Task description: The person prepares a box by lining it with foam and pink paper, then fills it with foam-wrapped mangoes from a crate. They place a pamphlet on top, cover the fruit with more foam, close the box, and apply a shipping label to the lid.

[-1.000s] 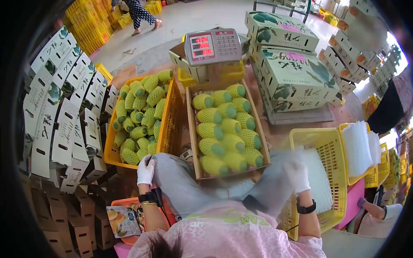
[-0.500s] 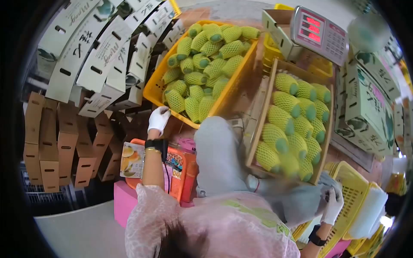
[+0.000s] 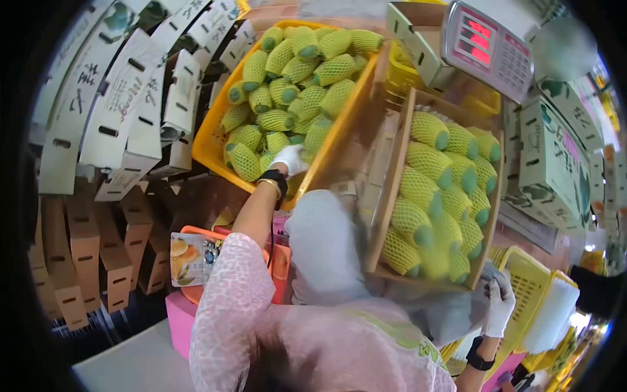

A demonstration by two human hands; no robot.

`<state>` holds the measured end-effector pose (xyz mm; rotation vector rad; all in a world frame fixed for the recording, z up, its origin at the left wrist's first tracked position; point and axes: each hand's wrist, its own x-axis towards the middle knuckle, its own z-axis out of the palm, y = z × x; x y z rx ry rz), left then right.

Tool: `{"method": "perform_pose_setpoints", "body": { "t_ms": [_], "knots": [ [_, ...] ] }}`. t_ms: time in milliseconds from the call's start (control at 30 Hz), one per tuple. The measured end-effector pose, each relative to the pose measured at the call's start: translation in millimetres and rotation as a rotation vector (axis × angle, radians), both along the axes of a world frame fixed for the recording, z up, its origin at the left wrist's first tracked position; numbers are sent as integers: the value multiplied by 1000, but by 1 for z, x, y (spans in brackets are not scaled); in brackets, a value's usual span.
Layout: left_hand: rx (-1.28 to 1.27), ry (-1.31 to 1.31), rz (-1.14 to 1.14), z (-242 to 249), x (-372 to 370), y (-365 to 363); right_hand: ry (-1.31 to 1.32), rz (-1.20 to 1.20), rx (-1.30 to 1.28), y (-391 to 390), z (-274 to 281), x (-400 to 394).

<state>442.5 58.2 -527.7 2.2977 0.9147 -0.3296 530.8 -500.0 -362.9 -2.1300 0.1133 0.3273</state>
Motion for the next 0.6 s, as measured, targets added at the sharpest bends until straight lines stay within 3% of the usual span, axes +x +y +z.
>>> {"method": "perform_pose_setpoints", "body": {
  "t_ms": [33, 67, 133, 167, 200, 267, 333, 400, 467, 533, 600],
  "knots": [
    [-98, -53, 129, 14, -6, -4, -8, 3, -35, 2, 7, -4],
    [89, -147, 82, 17, -14, 3, -57, 13, -105, 0, 10, -7],
    [11, -373, 334, 45, -26, 9, -49, -3, -89, -8, 13, -10],
    [211, -367, 204, 23, -8, 5, -44, -22, -80, -6, 14, -11],
    [-354, -576, 505, 74, -29, 16, -40, -41, -71, -6, 15, -14],
    [-478, -643, 545, 133, -17, -8, -98, 45, -141, -14, -2, -10],
    [-623, -766, 393, 165, -1, -42, -81, 50, -101, -1, -10, -7],
    [-757, -654, 250, 197, 28, -99, -62, 62, -58, 15, -16, -8],
    [-803, -647, 50, 169, 58, -143, -115, 129, -25, 25, -17, -9],
    [-971, -484, 25, 180, 79, -203, -182, 178, -66, 23, -13, -10],
    [-741, -495, -87, 153, 96, -240, -262, 168, 7, 13, -15, -12]
  ]
}}
